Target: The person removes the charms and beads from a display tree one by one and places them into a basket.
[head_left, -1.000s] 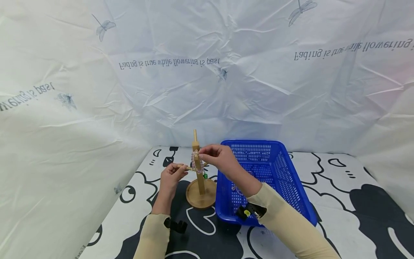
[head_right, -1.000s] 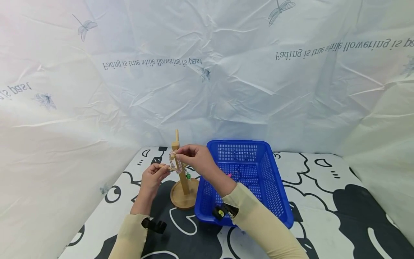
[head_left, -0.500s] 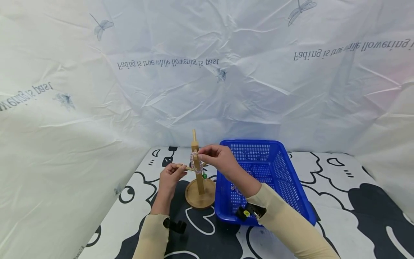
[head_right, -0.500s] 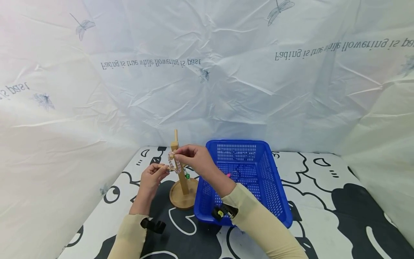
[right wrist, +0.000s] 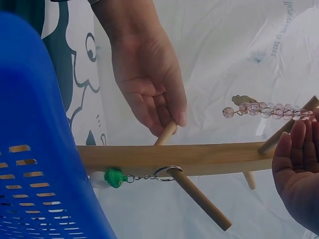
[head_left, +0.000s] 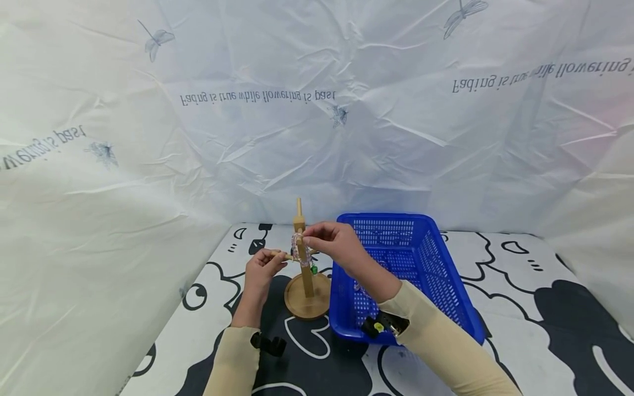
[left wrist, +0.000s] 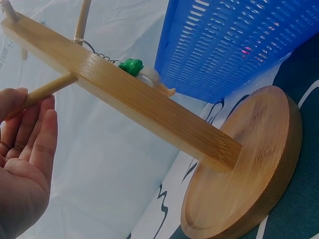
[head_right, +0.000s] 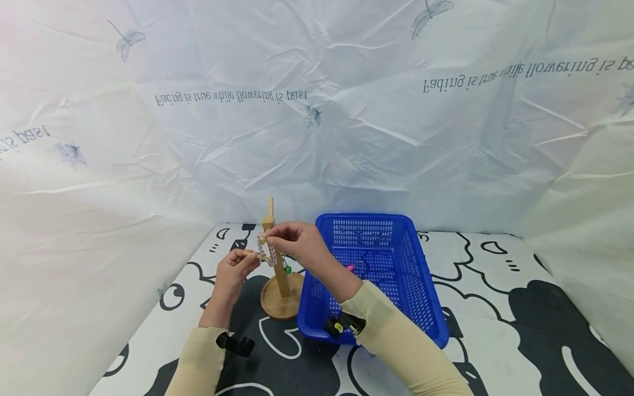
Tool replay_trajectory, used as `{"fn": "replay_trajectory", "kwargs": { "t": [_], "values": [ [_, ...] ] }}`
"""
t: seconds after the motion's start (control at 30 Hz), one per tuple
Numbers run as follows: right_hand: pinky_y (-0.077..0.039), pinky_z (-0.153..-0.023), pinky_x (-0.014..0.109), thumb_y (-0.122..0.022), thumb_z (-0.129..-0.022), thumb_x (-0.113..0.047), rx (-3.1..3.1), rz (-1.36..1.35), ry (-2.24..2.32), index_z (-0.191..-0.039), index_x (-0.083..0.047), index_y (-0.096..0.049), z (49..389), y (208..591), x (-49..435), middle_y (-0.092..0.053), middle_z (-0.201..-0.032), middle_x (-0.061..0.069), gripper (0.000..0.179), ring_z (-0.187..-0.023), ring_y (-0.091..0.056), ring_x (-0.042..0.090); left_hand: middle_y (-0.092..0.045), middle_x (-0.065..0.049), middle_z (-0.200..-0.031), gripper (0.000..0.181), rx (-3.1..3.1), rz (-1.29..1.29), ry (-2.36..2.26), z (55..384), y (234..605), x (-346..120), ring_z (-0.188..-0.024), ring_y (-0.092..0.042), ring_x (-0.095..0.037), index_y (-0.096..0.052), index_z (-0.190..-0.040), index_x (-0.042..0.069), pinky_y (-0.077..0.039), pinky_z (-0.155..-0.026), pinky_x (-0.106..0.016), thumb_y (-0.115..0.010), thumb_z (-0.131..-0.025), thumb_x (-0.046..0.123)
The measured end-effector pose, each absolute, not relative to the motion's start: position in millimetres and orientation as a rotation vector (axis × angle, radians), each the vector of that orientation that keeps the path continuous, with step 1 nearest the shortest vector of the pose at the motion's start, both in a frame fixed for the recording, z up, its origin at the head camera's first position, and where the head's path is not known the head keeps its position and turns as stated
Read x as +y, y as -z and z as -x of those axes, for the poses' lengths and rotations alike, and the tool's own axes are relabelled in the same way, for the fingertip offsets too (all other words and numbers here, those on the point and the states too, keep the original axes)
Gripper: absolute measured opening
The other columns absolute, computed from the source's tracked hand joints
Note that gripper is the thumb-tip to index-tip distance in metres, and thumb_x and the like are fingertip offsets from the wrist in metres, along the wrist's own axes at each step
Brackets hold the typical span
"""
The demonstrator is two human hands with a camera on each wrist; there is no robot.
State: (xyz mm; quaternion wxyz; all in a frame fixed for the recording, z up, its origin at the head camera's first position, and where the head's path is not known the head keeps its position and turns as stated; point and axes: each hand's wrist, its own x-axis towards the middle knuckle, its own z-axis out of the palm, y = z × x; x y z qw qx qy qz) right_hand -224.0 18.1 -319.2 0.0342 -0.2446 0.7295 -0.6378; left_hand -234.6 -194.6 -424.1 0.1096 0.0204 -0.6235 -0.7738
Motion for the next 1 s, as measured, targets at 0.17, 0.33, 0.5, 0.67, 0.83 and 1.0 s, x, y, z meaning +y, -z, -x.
{"fn": "replay_trajectory", "kwargs": {
  "t": [0.17, 0.33, 0.5, 0.67, 0.83, 1.0],
  "values": [
    [-0.058, -0.075, 0.019, -0.067, -0.098, -0.008, 2.235, 0.745, 1.959, -0.113, 0.006, -0.072, 223, 316, 18, -0.074, -0.109, 0.021, 0.02, -0.084, -0.065, 0.011, -0.072, 0.012, -0.086, 0.016, -1.836, -0.054, 2.275, 237, 423, -195, -0.082, -0.071, -0.002, -0.065, -0.086, 0.012, -0.063, -0.08, -0.017, -0.067, -0.096, 0.0],
    [-0.057, -0.072, 0.019, -0.067, -0.098, -0.007, 2.228, 0.754, 1.954, -0.113, 0.006, -0.071, 222, 311, 18, -0.075, -0.102, 0.015, 0.021, -0.08, -0.062, 0.01, -0.072, 0.012, -0.086, 0.016, -1.841, -0.045, 2.273, 239, 422, -197, -0.082, -0.072, -0.002, -0.065, -0.086, 0.012, -0.064, -0.08, -0.018, -0.068, -0.096, 0.0],
    [-0.057, -0.072, 0.019, -0.067, -0.098, -0.007, 2.237, 0.768, 1.948, -0.112, 0.007, -0.071, 222, 309, 18, -0.075, -0.098, 0.007, 0.02, -0.078, -0.063, 0.01, -0.072, 0.011, -0.085, 0.014, -1.852, -0.047, 2.273, 241, 421, -199, -0.082, -0.072, -0.003, -0.065, -0.087, 0.011, -0.064, -0.08, -0.018, -0.068, -0.096, 0.0],
    [-0.059, -0.072, 0.02, -0.068, -0.098, -0.006, 2.246, 0.789, 1.944, -0.11, 0.008, -0.072, 222, 309, 18, -0.074, -0.102, 0.019, 0.019, -0.076, -0.063, 0.007, -0.071, 0.011, -0.085, 0.014, -1.86, -0.056, 2.267, 242, 422, -199, -0.081, -0.072, -0.003, -0.064, -0.087, 0.01, -0.064, -0.08, -0.018, -0.068, -0.096, 0.001],
    [-0.059, -0.073, 0.02, -0.068, -0.097, -0.006, 2.247, 0.788, 1.945, -0.108, 0.008, -0.071, 221, 309, 19, -0.074, -0.104, 0.019, 0.018, -0.076, -0.064, 0.005, -0.072, 0.011, -0.084, 0.015, -1.865, -0.062, 2.263, 243, 421, -199, -0.08, -0.072, -0.002, -0.064, -0.087, 0.011, -0.064, -0.079, -0.018, -0.067, -0.097, 0.0],
    [-0.059, -0.073, 0.02, -0.068, -0.097, -0.005, 2.239, 0.819, 1.946, -0.107, 0.009, -0.071, 221, 308, 20, -0.075, -0.105, 0.019, 0.018, -0.076, -0.065, 0.003, -0.071, 0.011, -0.084, 0.015, -1.874, -0.065, 2.257, 242, 421, -198, -0.08, -0.072, -0.002, -0.064, -0.087, 0.011, -0.064, -0.08, -0.018, -0.066, -0.097, 0.0]
  ]
}}
